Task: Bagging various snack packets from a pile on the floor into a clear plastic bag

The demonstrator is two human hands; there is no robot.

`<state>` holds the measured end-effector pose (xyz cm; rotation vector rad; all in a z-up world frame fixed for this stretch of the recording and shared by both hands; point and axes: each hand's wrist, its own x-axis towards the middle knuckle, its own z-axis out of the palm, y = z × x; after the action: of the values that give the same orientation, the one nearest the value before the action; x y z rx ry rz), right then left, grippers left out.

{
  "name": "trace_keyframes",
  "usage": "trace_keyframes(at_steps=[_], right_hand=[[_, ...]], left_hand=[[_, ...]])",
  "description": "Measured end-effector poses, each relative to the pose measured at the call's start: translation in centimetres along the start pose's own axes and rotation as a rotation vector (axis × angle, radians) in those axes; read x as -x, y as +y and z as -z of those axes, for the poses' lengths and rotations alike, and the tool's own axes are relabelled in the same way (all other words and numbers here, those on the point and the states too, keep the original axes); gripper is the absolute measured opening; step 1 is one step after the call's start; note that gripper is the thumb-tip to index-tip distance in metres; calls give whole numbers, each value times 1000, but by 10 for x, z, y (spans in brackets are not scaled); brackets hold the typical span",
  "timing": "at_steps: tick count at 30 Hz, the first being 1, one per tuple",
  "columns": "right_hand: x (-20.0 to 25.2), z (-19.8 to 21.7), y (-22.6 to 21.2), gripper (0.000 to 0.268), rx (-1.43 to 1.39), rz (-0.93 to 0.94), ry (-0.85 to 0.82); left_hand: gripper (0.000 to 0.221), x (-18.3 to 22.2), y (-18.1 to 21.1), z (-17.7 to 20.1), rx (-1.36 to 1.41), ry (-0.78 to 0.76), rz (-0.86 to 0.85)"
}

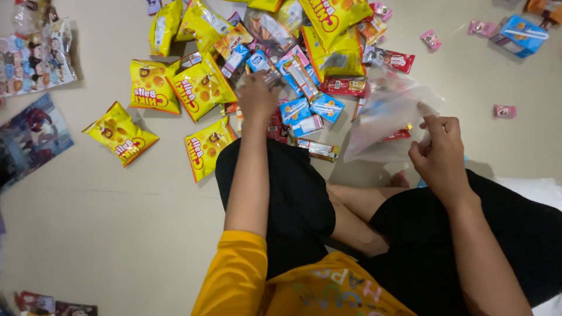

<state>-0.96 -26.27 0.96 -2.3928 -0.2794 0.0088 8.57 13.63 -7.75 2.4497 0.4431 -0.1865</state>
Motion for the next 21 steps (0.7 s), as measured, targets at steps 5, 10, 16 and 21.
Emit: trace_keyframes(at_steps=[5,10,16,21], right_hand=[[1,-1,1,51,-60,-10,-32],[1,1,-5,60,-53,-17,-73],[2,-3,2,59,-31,-19,-81],[0,-4,5,60,18,7,-51]], left_hand=[[65,-41,-18,-8,-201,-95,295],[67,-54,-46,-31,-107,-201,276],[47,-92,-102,-40,311,76,97],[34,-113,-176,-18,296,473,32]])
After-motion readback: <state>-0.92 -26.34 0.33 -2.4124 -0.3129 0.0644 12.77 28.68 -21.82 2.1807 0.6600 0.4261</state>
